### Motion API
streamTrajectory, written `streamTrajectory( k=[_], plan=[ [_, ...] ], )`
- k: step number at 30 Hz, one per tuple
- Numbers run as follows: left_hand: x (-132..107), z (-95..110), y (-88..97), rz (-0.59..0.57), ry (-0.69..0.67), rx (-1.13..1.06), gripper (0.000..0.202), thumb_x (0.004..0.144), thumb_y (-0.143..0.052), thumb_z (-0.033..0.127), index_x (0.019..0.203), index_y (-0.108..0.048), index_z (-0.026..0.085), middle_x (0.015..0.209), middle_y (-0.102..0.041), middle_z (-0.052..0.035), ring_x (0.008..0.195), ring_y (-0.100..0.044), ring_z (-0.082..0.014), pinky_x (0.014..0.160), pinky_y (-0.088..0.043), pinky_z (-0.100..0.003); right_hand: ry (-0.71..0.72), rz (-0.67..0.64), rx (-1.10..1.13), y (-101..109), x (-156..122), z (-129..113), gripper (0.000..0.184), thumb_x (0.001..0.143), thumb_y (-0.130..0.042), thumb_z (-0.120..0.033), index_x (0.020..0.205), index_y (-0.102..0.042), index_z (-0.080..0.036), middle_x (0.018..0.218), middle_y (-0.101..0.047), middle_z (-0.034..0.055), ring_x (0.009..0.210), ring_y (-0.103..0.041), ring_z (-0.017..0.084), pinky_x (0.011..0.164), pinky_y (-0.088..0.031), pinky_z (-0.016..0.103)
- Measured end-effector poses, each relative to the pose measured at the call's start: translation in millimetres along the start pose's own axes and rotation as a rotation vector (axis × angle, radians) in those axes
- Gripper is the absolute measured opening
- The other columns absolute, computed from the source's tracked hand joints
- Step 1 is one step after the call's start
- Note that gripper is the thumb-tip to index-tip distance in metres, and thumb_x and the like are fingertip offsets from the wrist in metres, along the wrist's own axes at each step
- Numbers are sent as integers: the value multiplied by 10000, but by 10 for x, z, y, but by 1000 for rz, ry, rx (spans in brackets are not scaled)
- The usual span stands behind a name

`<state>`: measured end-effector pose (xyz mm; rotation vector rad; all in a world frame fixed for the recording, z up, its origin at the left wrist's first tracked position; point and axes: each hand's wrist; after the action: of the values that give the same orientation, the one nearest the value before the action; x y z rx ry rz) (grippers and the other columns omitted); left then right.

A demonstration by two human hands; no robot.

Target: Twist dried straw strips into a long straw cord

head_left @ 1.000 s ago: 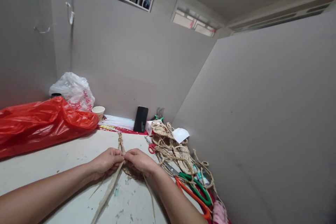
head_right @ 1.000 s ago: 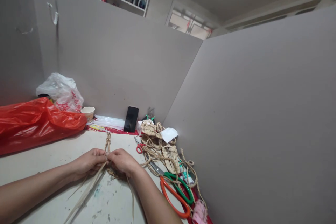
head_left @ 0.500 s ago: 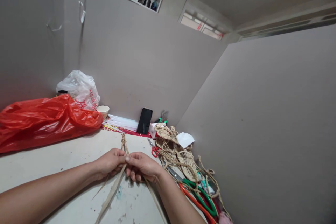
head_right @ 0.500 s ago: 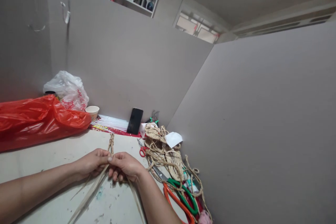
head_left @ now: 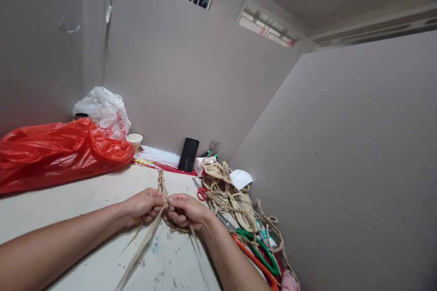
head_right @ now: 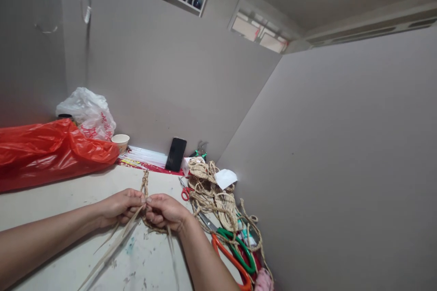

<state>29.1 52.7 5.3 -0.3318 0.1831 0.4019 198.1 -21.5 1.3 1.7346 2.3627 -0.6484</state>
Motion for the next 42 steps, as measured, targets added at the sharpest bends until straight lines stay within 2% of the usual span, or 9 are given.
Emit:
streamTrajectory(
  k=[3,5,10,16,24,29,34,39,42],
  plan=[
    [12,-18,22,-7,1,3,315,695,-633,408,642,-418,184,476,-248,106,397,-95,-33,388,-35,-220,-21,-20,32,-24,-8,-24,290,776,-597,-404,711,-423,-181,466,-313,-115,341,-151,12,338,-75,142],
    [12,-18,25,-16,0,12,323,698,-629,416,636,-412,185,474,-242,107,399,-98,-35,390,-37,-222,-30,-22,38,-36,-9,-33,278,788,-580,-393,705,-417,-184,465,-260,-122,351,-123,20,337,-70,146],
    [-8,10,9,-28,7,65,306,669,-636,435,677,-501,160,491,-244,107,407,-107,-34,400,-46,-224,-48,3,10,-37,-10,-31,319,826,-528,-452,690,-438,-178,443,-278,-117,337,-115,26,313,-66,157],
    [-15,9,16,-12,8,154,299,658,-626,426,740,-581,142,480,-290,95,400,-170,-45,398,-70,-233,-55,16,-23,-25,-32,-42,330,813,-560,-441,707,-548,-128,394,-258,-127,315,-113,21,306,-65,160],
    [-4,56,49,6,-37,254,272,698,-610,418,686,-498,171,459,-310,86,399,-192,-56,422,-87,-251,-42,39,54,-82,-21,-56,260,771,-584,-321,623,-423,-180,397,-247,-129,331,-93,24,318,-67,151],
    [16,84,127,47,-90,490,259,729,-551,395,672,-547,143,471,-332,64,438,-206,-68,450,-119,-251,-29,149,68,-171,-11,-75,246,748,-560,-277,578,-410,-181,375,-267,-124,308,-105,19,305,-70,153],
    [-13,162,145,83,-163,841,218,725,-465,296,583,-529,145,536,-422,30,522,-339,-96,508,-256,-220,-15,305,47,-293,17,-62,191,700,-518,-196,522,-458,-164,328,-313,-104,263,-144,18,286,-54,167],
    [-93,204,-8,238,-109,1106,246,726,-413,274,621,-599,152,609,-576,-17,590,-500,-149,533,-321,-223,22,388,78,-406,32,-45,151,663,-503,-177,516,-514,-146,304,-295,-107,256,-162,22,287,-80,168],
    [-184,220,-171,318,-89,1311,325,782,-360,291,734,-656,164,738,-659,-79,677,-586,-201,590,-380,-259,41,427,106,-458,39,-38,208,645,-501,-169,452,-426,-170,303,-301,-100,255,-183,23,289,-91,168]
  ],
)
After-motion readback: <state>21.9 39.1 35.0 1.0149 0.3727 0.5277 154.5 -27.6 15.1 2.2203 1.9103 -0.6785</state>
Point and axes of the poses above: each hand's wrist, its own x-axis towards the middle knuckle, its own y-axis out of the back of the hand, z = x × y
